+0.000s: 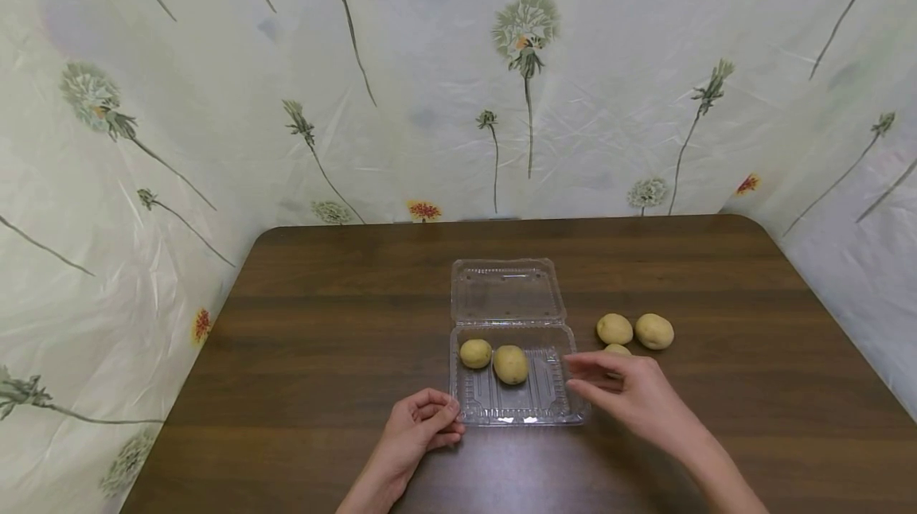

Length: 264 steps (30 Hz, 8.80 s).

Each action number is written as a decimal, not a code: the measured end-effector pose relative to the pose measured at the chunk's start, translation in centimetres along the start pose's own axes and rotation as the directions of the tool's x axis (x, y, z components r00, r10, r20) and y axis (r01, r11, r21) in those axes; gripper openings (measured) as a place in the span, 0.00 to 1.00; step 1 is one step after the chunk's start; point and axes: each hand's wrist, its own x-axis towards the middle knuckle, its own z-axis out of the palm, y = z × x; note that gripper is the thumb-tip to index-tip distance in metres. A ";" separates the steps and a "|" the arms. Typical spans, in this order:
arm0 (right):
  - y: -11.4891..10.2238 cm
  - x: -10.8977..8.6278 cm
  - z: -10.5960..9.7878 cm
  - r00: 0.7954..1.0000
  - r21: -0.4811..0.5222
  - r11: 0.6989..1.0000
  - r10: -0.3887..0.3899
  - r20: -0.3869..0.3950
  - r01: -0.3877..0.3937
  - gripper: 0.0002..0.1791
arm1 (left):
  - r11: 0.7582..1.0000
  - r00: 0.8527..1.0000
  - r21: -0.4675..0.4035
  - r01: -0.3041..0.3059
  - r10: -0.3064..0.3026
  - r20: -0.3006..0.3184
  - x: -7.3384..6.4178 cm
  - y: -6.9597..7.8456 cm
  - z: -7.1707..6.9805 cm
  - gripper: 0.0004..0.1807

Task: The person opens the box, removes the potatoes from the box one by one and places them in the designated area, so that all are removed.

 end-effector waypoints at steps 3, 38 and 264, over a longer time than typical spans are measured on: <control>-0.1 0.4 0.4 1.000 0.012 1.000 -0.012 0.024 0.012 0.16 | 1.000 1.000 0.002 -0.003 0.003 0.000 0.0 0.0 0.0 0.08; 0.2 4.2 4.2 0.991 -0.296 0.955 0.006 0.130 0.033 0.19 | 1.000 1.000 -0.007 0.010 -0.010 0.003 -0.1 0.2 0.0 0.08; 4.1 -6.0 -5.2 0.877 0.086 0.888 0.459 -0.144 -0.451 0.28 | 1.000 1.000 -0.007 0.019 -0.019 0.018 0.3 0.0 0.0 0.08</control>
